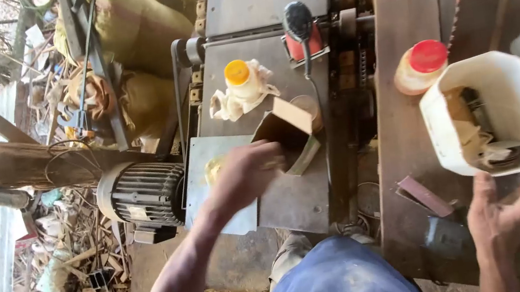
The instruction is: Mixing wood filler on a plate and applying it to cracks in a wooden door frame using a small stick
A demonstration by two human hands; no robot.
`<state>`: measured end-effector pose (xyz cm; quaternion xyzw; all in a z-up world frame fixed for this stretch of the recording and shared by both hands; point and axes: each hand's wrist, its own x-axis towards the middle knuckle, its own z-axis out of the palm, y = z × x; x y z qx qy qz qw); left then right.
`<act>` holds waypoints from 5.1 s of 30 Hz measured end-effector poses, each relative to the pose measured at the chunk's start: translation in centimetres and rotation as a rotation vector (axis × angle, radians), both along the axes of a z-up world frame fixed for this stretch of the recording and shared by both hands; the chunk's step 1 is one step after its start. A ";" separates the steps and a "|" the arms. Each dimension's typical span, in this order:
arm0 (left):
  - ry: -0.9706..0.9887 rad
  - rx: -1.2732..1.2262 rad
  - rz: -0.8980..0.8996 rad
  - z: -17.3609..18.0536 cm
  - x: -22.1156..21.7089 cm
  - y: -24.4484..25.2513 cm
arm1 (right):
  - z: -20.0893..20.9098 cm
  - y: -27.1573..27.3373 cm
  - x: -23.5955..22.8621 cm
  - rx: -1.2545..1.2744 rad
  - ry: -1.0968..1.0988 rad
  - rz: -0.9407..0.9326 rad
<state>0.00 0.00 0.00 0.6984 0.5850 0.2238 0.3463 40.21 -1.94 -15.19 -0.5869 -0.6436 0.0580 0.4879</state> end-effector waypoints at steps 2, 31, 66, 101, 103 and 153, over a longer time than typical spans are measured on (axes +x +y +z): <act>0.121 0.042 0.069 -5.3 -7.5 -2.8 | 1.5 -2.0 -2.5 -0.036 0.030 -0.063; 0.320 -0.123 0.394 -29.1 -27.4 -17.7 | -12.2 -9.3 -44.2 -0.819 -0.676 0.419; -0.145 -0.018 0.594 -29.6 -31.5 -15.4 | -13.0 -9.3 -44.8 -0.863 -0.799 0.388; 0.089 0.077 0.382 -25.7 -31.4 -14.0 | -12.8 -9.2 -44.8 -0.832 -0.787 0.373; 0.124 0.092 0.394 -25.9 -31.1 -14.5 | -12.7 -9.2 -44.9 -0.833 -0.786 0.374; 0.068 0.005 0.211 -24.9 -29.7 -14.0 | -12.4 -9.1 -45.0 -0.838 -0.788 0.375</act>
